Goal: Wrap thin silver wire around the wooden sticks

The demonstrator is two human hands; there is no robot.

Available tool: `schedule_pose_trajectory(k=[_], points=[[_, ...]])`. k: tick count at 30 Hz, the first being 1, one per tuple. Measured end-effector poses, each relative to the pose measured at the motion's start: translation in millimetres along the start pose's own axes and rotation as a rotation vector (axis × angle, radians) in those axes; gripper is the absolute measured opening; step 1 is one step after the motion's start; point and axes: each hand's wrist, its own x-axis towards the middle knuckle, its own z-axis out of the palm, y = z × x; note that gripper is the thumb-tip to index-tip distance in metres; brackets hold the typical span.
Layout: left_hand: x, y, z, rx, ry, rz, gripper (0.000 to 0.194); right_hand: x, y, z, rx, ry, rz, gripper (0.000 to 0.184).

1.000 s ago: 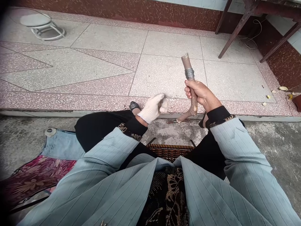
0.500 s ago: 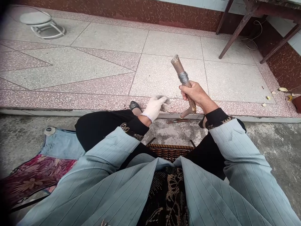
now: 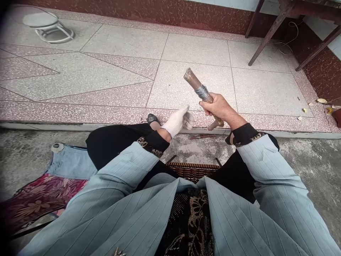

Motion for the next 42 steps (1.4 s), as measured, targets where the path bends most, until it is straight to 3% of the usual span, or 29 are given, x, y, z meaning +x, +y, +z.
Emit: schedule_pose_trajectory(k=[7, 14, 18, 22, 27, 32, 35, 38, 42], points=[[9.5, -3.8, -2.6, 0.076, -0.042, -0.004, 0.065, -2.1, 2.2, 3.9, -0.066, -0.082, 0.027, 0.016], [6.7, -7.0, -0.4, -0.024, -0.113, 0.04, 0.042, -1.6, 1.3, 4.2, -0.174, -0.059, 0.044, 0.016], [1.0, -1.5, -1.6, -0.198, -0.23, 0.064, 0.031, 0.8, 3.3, -0.6, -0.185, -0.008, 0.038, 0.016], [-4.7, 5.0, -7.3, -0.177, -0.325, 0.138, 0.025, 3.8, 7.0, -9.6, -0.08, 0.041, 0.036, 0.017], [-12.9, 17.3, -13.1, 0.219, -0.29, 0.318, 0.011, 7.2, 9.0, -17.6, 0.175, 0.119, 0.089, 0.02], [-18.6, 29.2, -13.3, 0.879, -0.089, 0.616, 0.008, 8.1, 5.3, -17.3, 0.319, 0.156, 0.182, 0.02], [-16.1, 28.5, -13.9, 1.007, 0.07, 0.726, 0.016, 9.4, 6.0, -17.5, 0.378, 0.159, 0.213, 0.019], [-12.3, 23.8, -14.7, 0.823, 0.198, 0.749, 0.014, 11.7, 9.4, -18.7, 0.437, 0.137, 0.231, 0.019], [-9.3, 18.1, -14.1, 0.132, 0.057, 0.539, 0.005, 13.4, 11.7, -20.9, 0.53, 0.151, 0.258, 0.02]])
